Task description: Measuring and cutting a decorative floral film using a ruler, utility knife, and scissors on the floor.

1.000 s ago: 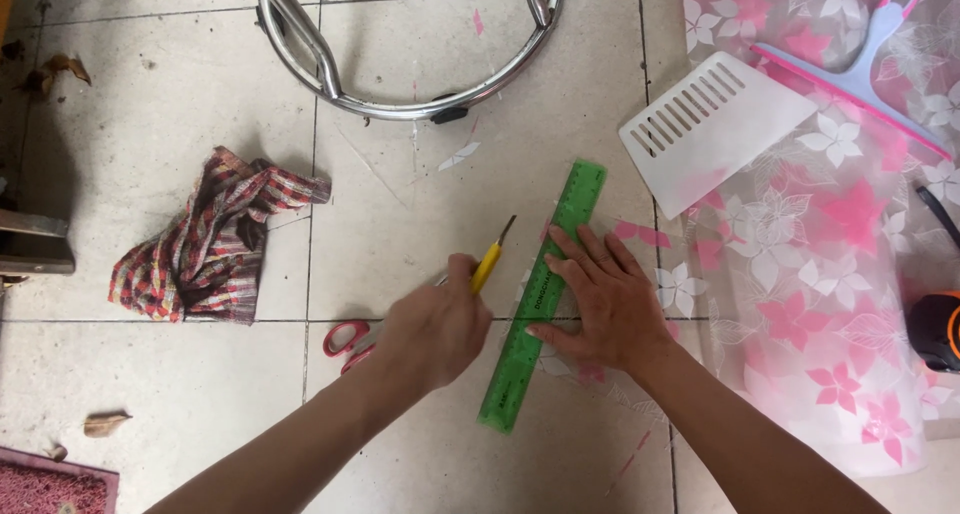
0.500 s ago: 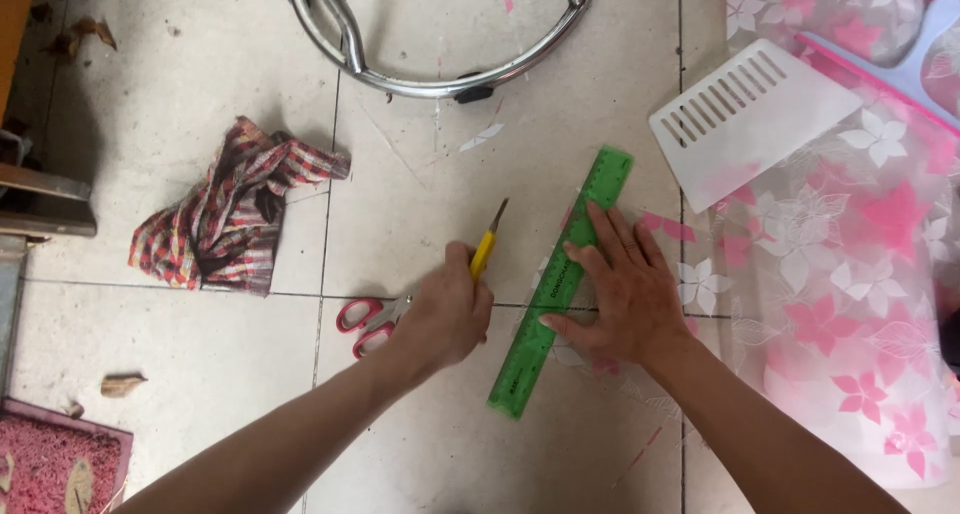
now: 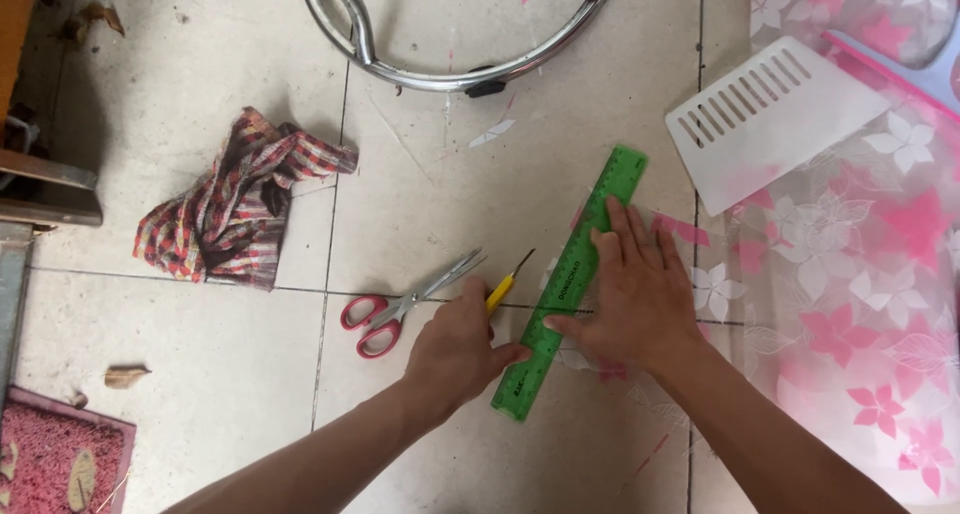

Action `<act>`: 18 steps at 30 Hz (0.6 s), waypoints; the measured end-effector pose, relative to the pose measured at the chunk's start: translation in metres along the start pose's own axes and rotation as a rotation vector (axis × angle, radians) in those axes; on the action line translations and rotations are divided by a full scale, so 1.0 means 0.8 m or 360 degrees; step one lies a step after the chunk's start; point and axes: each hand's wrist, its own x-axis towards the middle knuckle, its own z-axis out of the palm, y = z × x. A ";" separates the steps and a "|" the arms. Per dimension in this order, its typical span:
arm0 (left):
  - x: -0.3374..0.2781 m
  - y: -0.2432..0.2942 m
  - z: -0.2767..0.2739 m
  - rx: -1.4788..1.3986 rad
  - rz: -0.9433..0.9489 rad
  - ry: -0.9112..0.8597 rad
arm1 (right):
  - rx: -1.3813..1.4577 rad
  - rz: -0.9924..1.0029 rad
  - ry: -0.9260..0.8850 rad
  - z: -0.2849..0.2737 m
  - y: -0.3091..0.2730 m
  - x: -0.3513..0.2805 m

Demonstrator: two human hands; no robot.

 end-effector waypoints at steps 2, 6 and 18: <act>0.001 -0.002 0.005 0.0022 0.0009 0.0003 | -0.0056 0.0053 -0.0090 -0.001 -0.006 0.005; -0.006 0.003 0.004 -0.0006 -0.0023 0.0021 | -0.0126 0.0170 -0.0250 0.001 -0.020 0.008; 0.028 -0.022 0.040 -0.0017 0.0041 0.0077 | -0.0499 0.0380 -0.0943 -0.038 -0.046 0.032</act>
